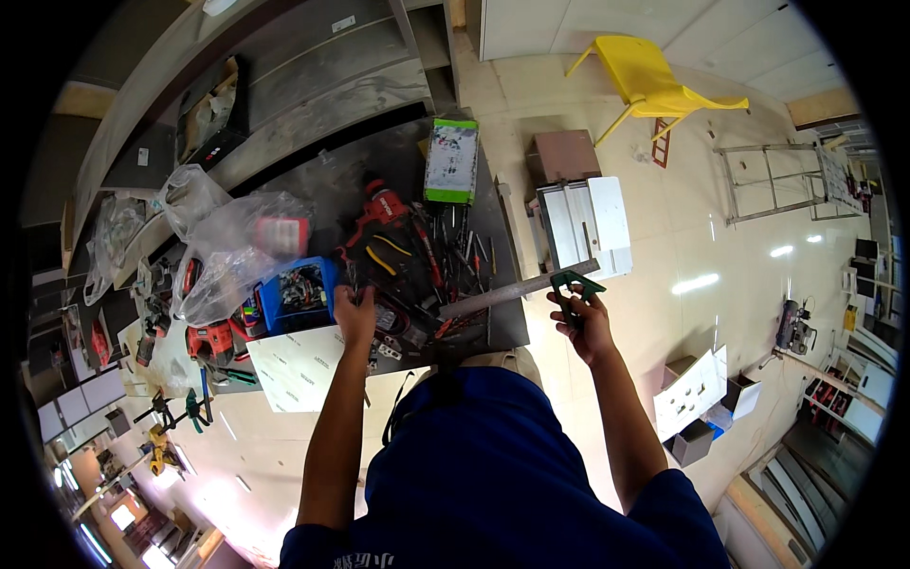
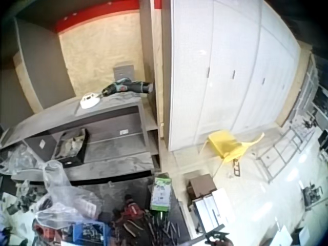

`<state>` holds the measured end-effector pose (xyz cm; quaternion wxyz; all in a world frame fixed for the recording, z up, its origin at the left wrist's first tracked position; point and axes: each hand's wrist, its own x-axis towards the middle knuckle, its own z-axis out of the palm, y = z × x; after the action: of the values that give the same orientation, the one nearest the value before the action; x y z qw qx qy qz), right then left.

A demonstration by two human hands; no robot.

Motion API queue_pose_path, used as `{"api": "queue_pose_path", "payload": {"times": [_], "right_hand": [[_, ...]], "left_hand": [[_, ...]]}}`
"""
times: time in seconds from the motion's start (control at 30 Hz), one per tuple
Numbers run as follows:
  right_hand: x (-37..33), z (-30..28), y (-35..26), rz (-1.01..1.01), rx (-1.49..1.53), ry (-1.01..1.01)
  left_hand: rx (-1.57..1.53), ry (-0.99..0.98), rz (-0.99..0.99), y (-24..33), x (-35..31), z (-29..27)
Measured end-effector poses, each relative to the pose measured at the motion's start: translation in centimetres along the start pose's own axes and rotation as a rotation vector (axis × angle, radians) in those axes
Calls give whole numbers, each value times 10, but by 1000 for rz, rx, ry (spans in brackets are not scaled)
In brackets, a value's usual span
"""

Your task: The person picks up a drill bit and a metal ruler, then uses a try square to measure the drill bit's length. They repeat this process with several other drill bits, placing each measured bit back on the workbench.

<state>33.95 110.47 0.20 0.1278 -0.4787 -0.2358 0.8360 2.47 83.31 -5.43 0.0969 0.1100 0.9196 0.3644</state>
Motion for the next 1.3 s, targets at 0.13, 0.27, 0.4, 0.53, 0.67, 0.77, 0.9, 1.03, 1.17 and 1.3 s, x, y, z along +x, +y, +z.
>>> {"api": "queue_pose_path", "payload": {"times": [0.13, 0.27, 0.4, 0.53, 0.67, 0.77, 0.9, 1.03, 1.17, 1.3], "right_hand": [[-4, 26, 28, 58, 164, -172], [-11, 98, 75, 127, 130, -485], [-21, 183, 125, 347, 195, -663], [-40, 231, 169, 448, 122, -800], [-54, 244, 193, 548, 106, -766], [-60, 244, 207, 525, 120, -726], [-66, 248, 217, 411, 66, -650], [-74, 257, 244, 27, -237, -753], [-84, 281, 254, -742, -915, -894], [-94, 298, 248, -733, -1041, -1015]], "left_hand": [[-563, -100, -362, -5, -48, -29], [-1187, -162, -772, -2, -104, -77], [-1800, -128, -1025, -22, -141, -116], [-1431, -103, -1007, -8, -188, -153], [-1507, -205, -967, -23, -199, -173], [-1517, -307, -918, -35, -205, -175], [-1538, -297, -926, -47, -201, -183], [-1478, -185, -863, -41, -175, -189], [-1256, 16, -874, -50, -138, -189], [-1434, -136, -738, -71, -122, -202]]}}
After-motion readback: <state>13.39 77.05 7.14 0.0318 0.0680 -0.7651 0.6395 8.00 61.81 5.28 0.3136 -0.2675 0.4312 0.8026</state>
